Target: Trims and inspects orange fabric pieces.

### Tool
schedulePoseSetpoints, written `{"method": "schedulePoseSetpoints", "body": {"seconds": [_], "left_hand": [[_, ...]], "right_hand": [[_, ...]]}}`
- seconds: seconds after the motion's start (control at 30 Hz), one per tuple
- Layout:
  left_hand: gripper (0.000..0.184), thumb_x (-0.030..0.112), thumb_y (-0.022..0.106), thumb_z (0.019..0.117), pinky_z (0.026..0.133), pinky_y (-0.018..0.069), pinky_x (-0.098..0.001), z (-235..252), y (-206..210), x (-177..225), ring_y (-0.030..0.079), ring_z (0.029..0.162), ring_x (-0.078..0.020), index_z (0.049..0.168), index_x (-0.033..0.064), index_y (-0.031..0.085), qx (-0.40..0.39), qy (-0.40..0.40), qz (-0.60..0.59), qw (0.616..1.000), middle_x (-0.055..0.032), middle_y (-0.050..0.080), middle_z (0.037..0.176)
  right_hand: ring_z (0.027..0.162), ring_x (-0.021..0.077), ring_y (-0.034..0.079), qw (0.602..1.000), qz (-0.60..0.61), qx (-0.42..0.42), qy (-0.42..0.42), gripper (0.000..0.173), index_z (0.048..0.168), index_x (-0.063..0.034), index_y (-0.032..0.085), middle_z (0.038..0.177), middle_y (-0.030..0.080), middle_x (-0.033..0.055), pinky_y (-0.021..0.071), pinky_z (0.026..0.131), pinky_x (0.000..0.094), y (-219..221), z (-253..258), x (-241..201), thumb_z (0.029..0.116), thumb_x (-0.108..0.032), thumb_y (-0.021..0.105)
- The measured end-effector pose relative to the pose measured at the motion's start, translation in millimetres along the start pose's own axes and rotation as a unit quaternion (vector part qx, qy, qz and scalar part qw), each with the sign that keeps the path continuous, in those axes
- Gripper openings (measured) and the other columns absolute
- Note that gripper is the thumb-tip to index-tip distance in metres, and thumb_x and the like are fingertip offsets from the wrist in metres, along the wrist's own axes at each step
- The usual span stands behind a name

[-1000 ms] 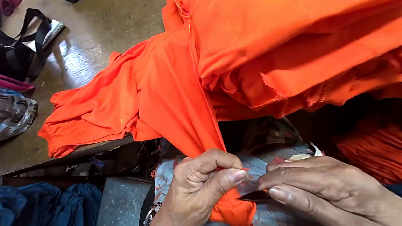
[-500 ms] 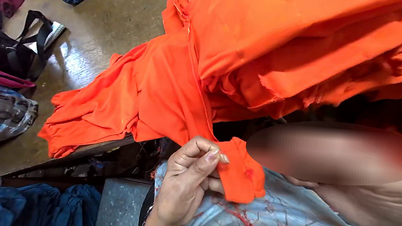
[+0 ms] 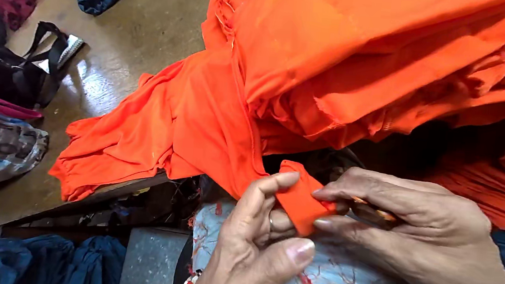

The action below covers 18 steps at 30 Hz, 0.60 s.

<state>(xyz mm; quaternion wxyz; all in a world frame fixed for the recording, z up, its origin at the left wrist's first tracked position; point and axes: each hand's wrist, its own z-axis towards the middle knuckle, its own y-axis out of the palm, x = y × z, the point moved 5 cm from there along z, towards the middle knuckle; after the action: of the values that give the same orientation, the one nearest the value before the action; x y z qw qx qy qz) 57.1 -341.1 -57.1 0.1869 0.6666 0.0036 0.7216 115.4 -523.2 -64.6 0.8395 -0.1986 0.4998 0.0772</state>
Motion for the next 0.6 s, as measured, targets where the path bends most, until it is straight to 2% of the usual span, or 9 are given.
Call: {"method": "schedulePoseSetpoints", "body": {"seconds": [0.1, 0.17, 0.23, 0.27, 0.37, 0.47, 0.53, 0.57, 0.6], "left_hand": [[0.051, 0.019, 0.058, 0.1017, 0.088, 0.0593, -0.0326, -0.1, 1.7, -0.1, 0.067, 0.101, -0.0156, 0.146, -0.0032, 0.050, 0.006, 0.037, 0.097, 0.995, -0.0159, 0.065, 0.123], [0.043, 0.007, 0.061, 0.0983, 0.087, 0.0607, -0.0318, 0.1, 5.0, 0.3, 0.069, 0.102, -0.0161, 0.140, -0.0034, 0.058, 0.046, 0.054, 0.182, 0.981, -0.0145, 0.067, 0.123], [0.034, 0.005, 0.061, 0.0982, 0.088, 0.0600, -0.0325, 2.0, 8.2, 3.2, 0.070, 0.103, -0.0161, 0.131, -0.0014, 0.065, 0.078, 0.069, 0.265, 0.958, -0.0126, 0.070, 0.123], [0.033, 0.006, 0.059, 0.0994, 0.084, 0.0595, -0.0302, 2.8, 6.3, 2.5, 0.069, 0.097, -0.0138, 0.132, 0.0003, 0.066, 0.081, 0.072, 0.282, 0.953, -0.0110, 0.071, 0.120], [0.040, 0.007, 0.054, 0.1023, 0.064, 0.0549, -0.0218, 5.4, 0.2, -0.8, 0.060, 0.076, -0.0076, 0.142, 0.0030, 0.060, 0.074, 0.060, 0.226, 0.970, -0.0087, 0.065, 0.109], [0.041, 0.006, 0.061, 0.0997, 0.060, 0.0613, -0.0244, 8.7, 1.9, -5.1, 0.065, 0.069, -0.0094, 0.141, 0.0039, 0.061, 0.100, 0.040, 0.107, 0.988, -0.0095, 0.063, 0.106], [0.032, 0.000, 0.071, 0.0912, 0.056, 0.0567, -0.0216, 9.4, 3.9, -8.6, 0.062, 0.062, -0.0063, 0.123, 0.0038, 0.073, 0.153, 0.030, 0.047, 0.987, -0.0057, 0.069, 0.093], [0.020, -0.004, 0.076, 0.0845, 0.057, 0.0596, -0.0242, 10.1, 5.3, -9.8, 0.067, 0.061, -0.0074, 0.103, 0.0032, 0.075, 0.173, 0.021, 0.018, 0.984, -0.0045, 0.073, 0.083], [0.018, -0.007, 0.077, 0.0815, 0.059, 0.0612, -0.0258, 11.4, 7.0, -11.6, 0.070, 0.064, -0.0094, 0.098, 0.0005, 0.075, 0.171, 0.011, -0.002, 0.985, -0.0062, 0.074, 0.081]], "right_hand": [[0.076, 0.0021, 0.065, 1.000, 0.001, 0.006, -0.005, 0.003, 0.089, -0.0113, 0.074, 0.086, 0.069, -0.0066, 0.0564, 0.065, 0.0145, -0.9, 3.0, -1.6, 0.0868, -0.013, 0.074], [0.077, 0.0009, 0.064, 1.000, -0.015, 0.007, -0.015, 0.003, 0.090, -0.0124, 0.073, 0.087, 0.068, -0.0076, 0.0554, 0.066, 0.0135, -3.0, 2.8, -2.8, 0.0902, -0.014, 0.070], [0.078, -0.0007, 0.062, 0.996, -0.075, 0.009, -0.046, 0.007, 0.093, -0.0130, 0.072, 0.088, 0.067, -0.0076, 0.0534, 0.066, 0.0125, -5.9, 0.6, -5.9, 0.0938, -0.016, 0.066], [0.076, -0.0011, 0.061, 0.990, -0.125, 0.007, -0.069, 0.009, 0.094, -0.0124, 0.071, 0.087, 0.066, -0.0063, 0.0511, 0.065, 0.0125, -7.4, -1.1, -8.4, 0.0956, -0.017, 0.064], [0.073, 0.0043, 0.060, 0.965, -0.223, -0.014, -0.137, 0.015, 0.098, -0.0097, 0.067, 0.085, 0.065, 0.0000, 0.0485, 0.061, 0.0191, -6.9, -8.5, -15.6, 0.1003, -0.019, 0.056], [0.073, 0.0100, 0.062, 0.949, -0.260, -0.029, -0.178, 0.017, 0.101, -0.0110, 0.067, 0.084, 0.067, 0.0025, 0.0493, 0.062, 0.0241, -2.0, -14.2, -20.1, 0.1024, -0.022, 0.054], [0.076, 0.0136, 0.064, 0.939, -0.283, -0.043, -0.192, 0.017, 0.107, -0.0128, 0.065, 0.088, 0.068, 0.0041, 0.0498, 0.065, 0.0275, 1.6, -19.4, -21.0, 0.1037, -0.025, 0.054], [0.079, 0.0145, 0.065, 0.935, -0.293, -0.046, -0.195, 0.017, 0.109, -0.0129, 0.065, 0.090, 0.069, 0.0044, 0.0514, 0.069, 0.0282, 2.8, -22.5, -20.9, 0.1047, -0.025, 0.054], [0.079, 0.0155, 0.066, 0.933, -0.299, -0.044, -0.198, 0.018, 0.110, -0.0122, 0.065, 0.090, 0.069, 0.0050, 0.0519, 0.070, 0.0289, 3.7, -24.9, -20.5, 0.1050, -0.025, 0.054]]}}
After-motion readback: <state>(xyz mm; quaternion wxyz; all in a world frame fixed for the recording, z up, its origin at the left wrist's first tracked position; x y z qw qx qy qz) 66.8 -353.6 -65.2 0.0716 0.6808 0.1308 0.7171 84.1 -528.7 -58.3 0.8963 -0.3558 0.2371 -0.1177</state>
